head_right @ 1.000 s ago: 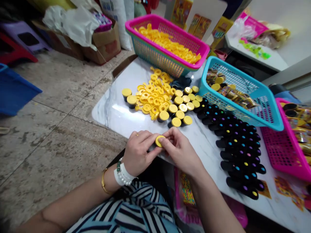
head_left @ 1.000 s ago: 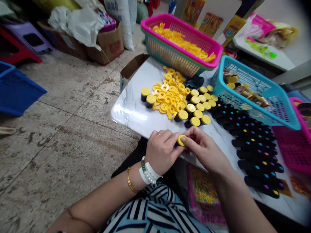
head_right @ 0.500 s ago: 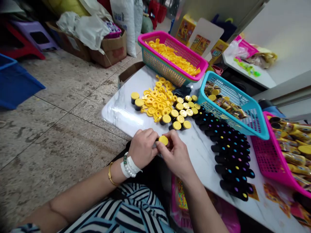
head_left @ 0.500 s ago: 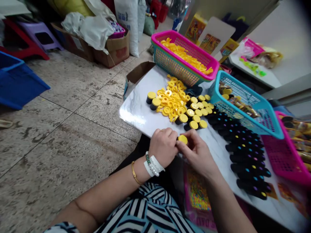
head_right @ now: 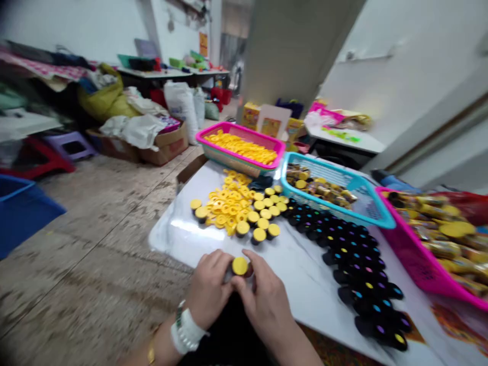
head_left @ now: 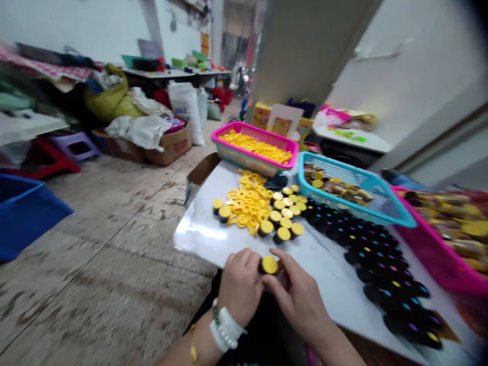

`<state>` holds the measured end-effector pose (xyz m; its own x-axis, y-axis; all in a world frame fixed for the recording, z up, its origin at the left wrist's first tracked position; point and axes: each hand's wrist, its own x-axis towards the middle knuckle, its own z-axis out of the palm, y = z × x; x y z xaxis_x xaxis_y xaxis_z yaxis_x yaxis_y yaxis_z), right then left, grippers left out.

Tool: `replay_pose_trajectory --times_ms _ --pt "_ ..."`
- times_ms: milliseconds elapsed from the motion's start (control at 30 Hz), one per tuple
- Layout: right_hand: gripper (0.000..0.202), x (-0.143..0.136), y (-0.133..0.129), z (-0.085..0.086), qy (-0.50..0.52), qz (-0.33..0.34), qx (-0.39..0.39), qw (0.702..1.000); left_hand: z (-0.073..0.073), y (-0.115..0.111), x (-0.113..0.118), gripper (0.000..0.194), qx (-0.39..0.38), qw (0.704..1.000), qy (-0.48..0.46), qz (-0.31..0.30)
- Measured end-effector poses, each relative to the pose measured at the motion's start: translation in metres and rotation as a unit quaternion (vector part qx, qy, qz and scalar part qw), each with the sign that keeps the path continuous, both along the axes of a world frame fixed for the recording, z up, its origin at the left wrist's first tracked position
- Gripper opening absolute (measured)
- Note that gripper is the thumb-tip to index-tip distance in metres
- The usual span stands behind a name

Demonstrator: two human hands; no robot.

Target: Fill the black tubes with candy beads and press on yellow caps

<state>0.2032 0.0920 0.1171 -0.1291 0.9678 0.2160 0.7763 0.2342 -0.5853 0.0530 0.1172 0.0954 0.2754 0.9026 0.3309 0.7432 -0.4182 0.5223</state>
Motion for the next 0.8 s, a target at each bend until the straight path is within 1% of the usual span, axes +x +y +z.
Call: replay_pose_trajectory --times_ms 67,100,200,233,333,367,433,500,600,700,800 --pt "0.043 0.013 0.001 0.003 0.018 -0.001 -0.014 1.000 -0.003 0.011 -0.018 0.010 0.030 0.999 0.003 0.031" --pt "0.040 0.022 0.003 0.006 0.012 -0.011 -0.011 1.000 -0.005 0.020 -0.028 0.014 0.054 0.997 0.011 0.052" --pt "0.023 0.056 0.014 0.016 -0.056 -0.081 0.053 0.994 -0.009 0.047 -0.055 0.022 0.111 0.986 0.026 0.121" --pt "0.021 0.067 0.019 0.019 -0.083 -0.108 0.077 0.988 -0.009 0.053 -0.061 0.028 0.118 0.983 0.017 0.142" --pt "0.021 0.094 0.031 0.025 -0.154 -0.184 0.123 0.963 -0.008 0.060 -0.066 0.048 0.123 0.973 -0.018 0.195" --pt "0.020 0.099 0.036 0.025 -0.173 -0.206 0.130 0.954 -0.007 0.059 -0.064 0.052 0.126 0.969 -0.027 0.210" --pt "0.017 0.105 0.045 0.025 -0.209 -0.246 0.130 0.938 -0.006 0.056 -0.059 0.053 0.142 0.961 -0.039 0.234" --pt "0.017 0.107 0.056 0.025 -0.243 -0.272 0.113 0.924 -0.006 0.053 -0.054 0.049 0.161 0.956 -0.045 0.240" --pt "0.021 0.107 0.073 0.023 -0.296 -0.292 0.080 0.906 -0.008 0.052 -0.052 0.039 0.192 0.956 -0.039 0.220" --pt "0.022 0.108 0.086 0.020 -0.334 -0.285 0.066 0.896 -0.008 0.053 -0.052 0.029 0.217 0.953 -0.038 0.206" --pt "0.022 0.107 0.093 0.017 -0.352 -0.271 0.068 0.893 -0.006 0.051 -0.052 0.025 0.211 0.956 -0.042 0.199"
